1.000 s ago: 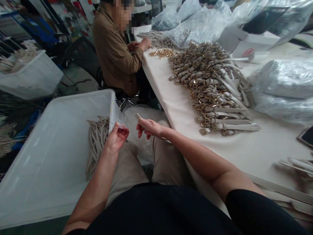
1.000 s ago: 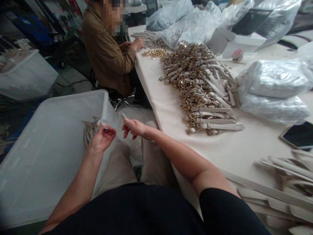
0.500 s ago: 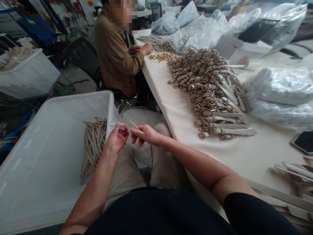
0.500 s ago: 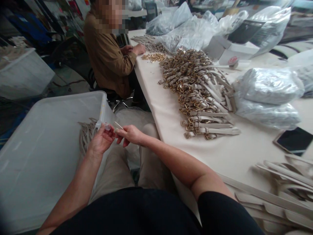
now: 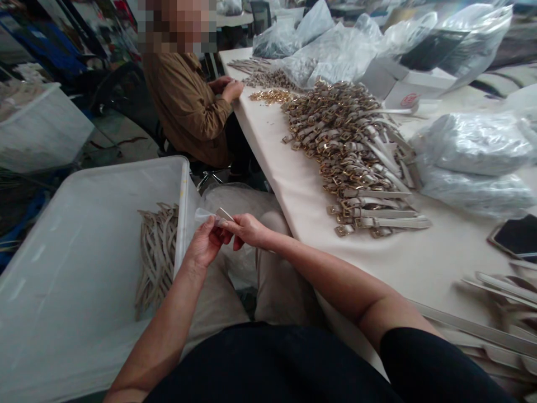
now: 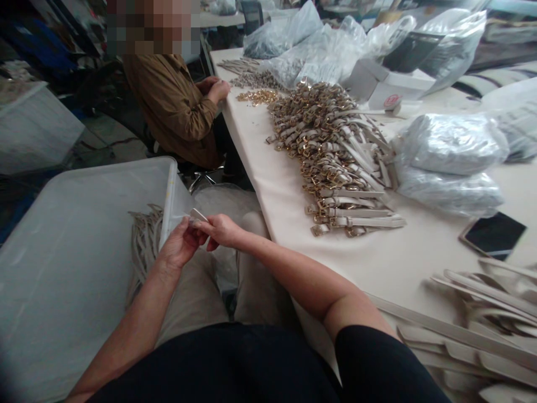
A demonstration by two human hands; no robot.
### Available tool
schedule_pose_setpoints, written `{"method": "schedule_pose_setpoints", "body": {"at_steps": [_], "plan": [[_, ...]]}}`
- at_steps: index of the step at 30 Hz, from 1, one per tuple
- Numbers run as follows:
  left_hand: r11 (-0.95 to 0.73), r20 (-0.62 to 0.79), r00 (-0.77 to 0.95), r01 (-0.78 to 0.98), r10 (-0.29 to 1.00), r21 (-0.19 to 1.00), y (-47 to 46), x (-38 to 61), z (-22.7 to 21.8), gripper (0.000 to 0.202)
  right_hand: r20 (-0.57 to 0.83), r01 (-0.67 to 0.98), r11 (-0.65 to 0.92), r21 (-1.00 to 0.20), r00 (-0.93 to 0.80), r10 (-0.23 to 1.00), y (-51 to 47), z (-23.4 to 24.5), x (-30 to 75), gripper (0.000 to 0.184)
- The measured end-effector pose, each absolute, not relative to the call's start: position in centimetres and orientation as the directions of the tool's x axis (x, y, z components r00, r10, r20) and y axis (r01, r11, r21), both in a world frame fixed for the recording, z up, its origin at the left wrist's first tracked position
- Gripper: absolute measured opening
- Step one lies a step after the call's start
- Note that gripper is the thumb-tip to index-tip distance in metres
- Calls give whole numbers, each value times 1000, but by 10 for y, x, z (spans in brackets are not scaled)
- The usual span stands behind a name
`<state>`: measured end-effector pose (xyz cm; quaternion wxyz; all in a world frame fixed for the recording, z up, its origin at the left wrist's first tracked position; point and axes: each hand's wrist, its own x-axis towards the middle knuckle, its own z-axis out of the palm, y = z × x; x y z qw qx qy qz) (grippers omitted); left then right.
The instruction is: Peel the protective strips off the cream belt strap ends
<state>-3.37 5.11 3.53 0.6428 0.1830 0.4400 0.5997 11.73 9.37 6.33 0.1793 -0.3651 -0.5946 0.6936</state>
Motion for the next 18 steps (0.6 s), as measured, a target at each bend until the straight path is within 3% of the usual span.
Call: {"method": "schedule_pose_setpoints", "body": {"at_steps": [9,18], "plan": [[154,-266,-132,-546,955,823,43,-34,30,31,-299,229,-195,-954,-656,693,98,58,118,45],[6,-256,-366,-563,895,827,39,-23,24,28,-334,221,-252,-942,-691,642,95,52,117,32]]}}
